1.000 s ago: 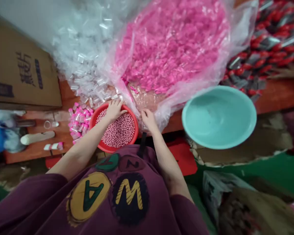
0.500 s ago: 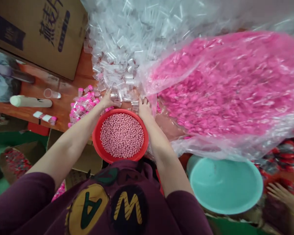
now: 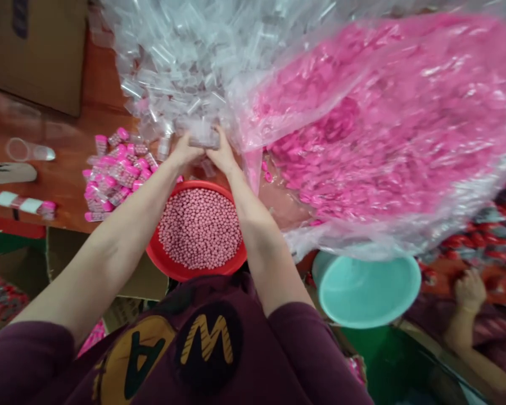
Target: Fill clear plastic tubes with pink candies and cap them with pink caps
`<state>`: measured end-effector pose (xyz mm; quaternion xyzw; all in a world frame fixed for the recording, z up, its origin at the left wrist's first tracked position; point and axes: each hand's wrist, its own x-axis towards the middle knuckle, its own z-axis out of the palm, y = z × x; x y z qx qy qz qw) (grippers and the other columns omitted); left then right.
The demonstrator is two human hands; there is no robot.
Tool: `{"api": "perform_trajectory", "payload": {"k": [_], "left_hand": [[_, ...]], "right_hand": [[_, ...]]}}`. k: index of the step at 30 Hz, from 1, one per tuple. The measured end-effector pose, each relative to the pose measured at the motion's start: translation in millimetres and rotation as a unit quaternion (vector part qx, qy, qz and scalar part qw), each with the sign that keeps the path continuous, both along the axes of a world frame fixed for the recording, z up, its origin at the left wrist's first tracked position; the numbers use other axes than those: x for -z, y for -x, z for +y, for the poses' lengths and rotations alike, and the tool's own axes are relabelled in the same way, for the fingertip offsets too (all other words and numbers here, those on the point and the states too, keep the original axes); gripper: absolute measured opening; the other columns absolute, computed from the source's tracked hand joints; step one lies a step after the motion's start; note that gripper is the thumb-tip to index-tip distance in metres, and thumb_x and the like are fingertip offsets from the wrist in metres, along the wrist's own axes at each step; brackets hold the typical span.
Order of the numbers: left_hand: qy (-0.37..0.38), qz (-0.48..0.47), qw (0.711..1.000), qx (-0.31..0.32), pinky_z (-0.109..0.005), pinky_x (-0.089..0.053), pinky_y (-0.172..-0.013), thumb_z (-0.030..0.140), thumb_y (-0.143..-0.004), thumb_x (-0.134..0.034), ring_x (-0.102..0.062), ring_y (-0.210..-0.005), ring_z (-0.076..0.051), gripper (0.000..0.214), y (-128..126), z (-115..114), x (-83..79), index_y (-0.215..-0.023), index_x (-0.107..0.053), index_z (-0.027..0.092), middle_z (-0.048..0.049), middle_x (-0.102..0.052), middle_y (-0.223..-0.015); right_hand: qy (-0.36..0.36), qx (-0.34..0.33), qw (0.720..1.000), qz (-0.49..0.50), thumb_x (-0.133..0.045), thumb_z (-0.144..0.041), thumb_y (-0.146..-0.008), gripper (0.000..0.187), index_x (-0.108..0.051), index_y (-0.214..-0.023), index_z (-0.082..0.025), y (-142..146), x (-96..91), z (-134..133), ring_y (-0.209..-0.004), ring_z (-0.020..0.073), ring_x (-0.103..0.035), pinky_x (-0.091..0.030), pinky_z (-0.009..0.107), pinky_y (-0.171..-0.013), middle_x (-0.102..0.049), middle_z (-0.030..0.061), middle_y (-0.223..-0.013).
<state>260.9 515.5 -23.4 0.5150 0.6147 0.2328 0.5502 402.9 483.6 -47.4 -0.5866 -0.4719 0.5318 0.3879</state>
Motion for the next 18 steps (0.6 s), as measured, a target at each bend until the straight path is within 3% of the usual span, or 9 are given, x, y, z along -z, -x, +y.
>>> {"api": "perform_trajectory", "payload": {"k": [2,4,8,11,13,16,18], "left_hand": [[0.008,-0.042,0.999,0.0,-0.048,-0.066,-0.104,0.004,-0.083,-0.072,-0.078,-0.104,-0.024,0.054,-4.1,-5.9,1.4,-0.135,-0.061,0.016,-0.0052,-0.076,-0.11],[-0.019,-0.052,0.998,0.006,-0.047,-0.067,-0.104,0.003,-0.087,-0.066,-0.079,-0.11,-0.024,0.059,-6.6,-19.0,-8.8,-0.142,-0.057,0.022,-0.0043,-0.077,-0.118],[-0.127,0.004,0.99,0.059,-0.04,-0.059,-0.12,-0.003,-0.085,-0.058,-0.066,-0.143,-0.021,0.07,5.4,-62.1,-55.2,-0.147,-0.053,0.027,-0.0047,-0.067,-0.15],[-0.138,0.048,0.982,0.122,-0.041,-0.051,-0.127,-0.002,-0.082,-0.056,-0.06,-0.15,-0.021,0.068,32.8,-103.6,-87.6,-0.144,-0.054,0.024,-0.0047,-0.066,-0.153],[-0.122,0.049,0.979,0.154,-0.042,-0.052,-0.126,-0.001,-0.08,-0.056,-0.065,-0.144,-0.022,0.066,58.5,-132.4,-99.5,-0.141,-0.058,0.022,-0.0055,-0.07,-0.148],[-0.076,0.067,0.975,0.199,-0.045,-0.057,-0.12,0.002,-0.082,-0.055,-0.073,-0.13,-0.025,0.058,98.0,-169.9,-106.7,-0.136,-0.067,0.019,-0.0077,-0.077,-0.139],[-0.062,0.109,0.965,0.23,-0.049,-0.054,-0.122,0.003,-0.083,-0.057,-0.071,-0.134,-0.028,0.059,116.5,-187.9,-111.9,-0.138,-0.071,0.018,-0.0097,-0.076,-0.144]], "right_hand": [[-0.018,0.017,1.0,-0.015,-0.062,-0.02,-0.092,0.072,-0.043,-0.161,-0.015,2.8,-9.7,-1.2,-0.146,0.0253,-0.06,-0.05,0.045,-0.129,-0.059,0.0113,-0.162],[-0.038,0.018,0.998,-0.054,-0.058,-0.016,-0.092,0.066,-0.049,-0.158,-0.019,3.9,-27.1,-11.3,-0.15,0.0257,-0.056,-0.046,0.049,-0.132,-0.059,0.0085,-0.162],[-0.076,-0.01,0.991,-0.109,-0.056,-0.011,-0.094,0.067,-0.051,-0.159,-0.027,3.7,-78.5,-65.0,-0.161,0.0289,-0.044,-0.037,0.056,-0.137,-0.054,0.0048,-0.164],[-0.098,-0.053,0.987,-0.12,-0.052,-0.009,-0.095,0.066,-0.053,-0.159,-0.027,3.4,-115.9,-121.6,-0.16,0.0289,-0.044,-0.037,0.058,-0.138,-0.056,0.0059,-0.161],[-0.096,-0.103,0.983,-0.117,-0.049,-0.01,-0.097,0.064,-0.055,-0.158,-0.029,2.8,-132.9,-158.2,-0.156,0.0277,-0.049,-0.04,0.056,-0.136,-0.058,0.0065,-0.16],[-0.09,-0.154,0.976,-0.123,-0.045,-0.013,-0.101,0.059,-0.059,-0.156,-0.03,0.8,-141.6,-202.2,-0.156,0.027,-0.051,-0.042,0.054,-0.135,-0.056,0.008,-0.161],[-0.071,-0.146,0.977,-0.139,-0.043,-0.015,-0.103,0.058,-0.056,-0.158,-0.028,0.6,-137.3,-221.7,-0.156,0.0282,-0.051,-0.042,0.056,-0.135,-0.056,0.0098,-0.163]]}}
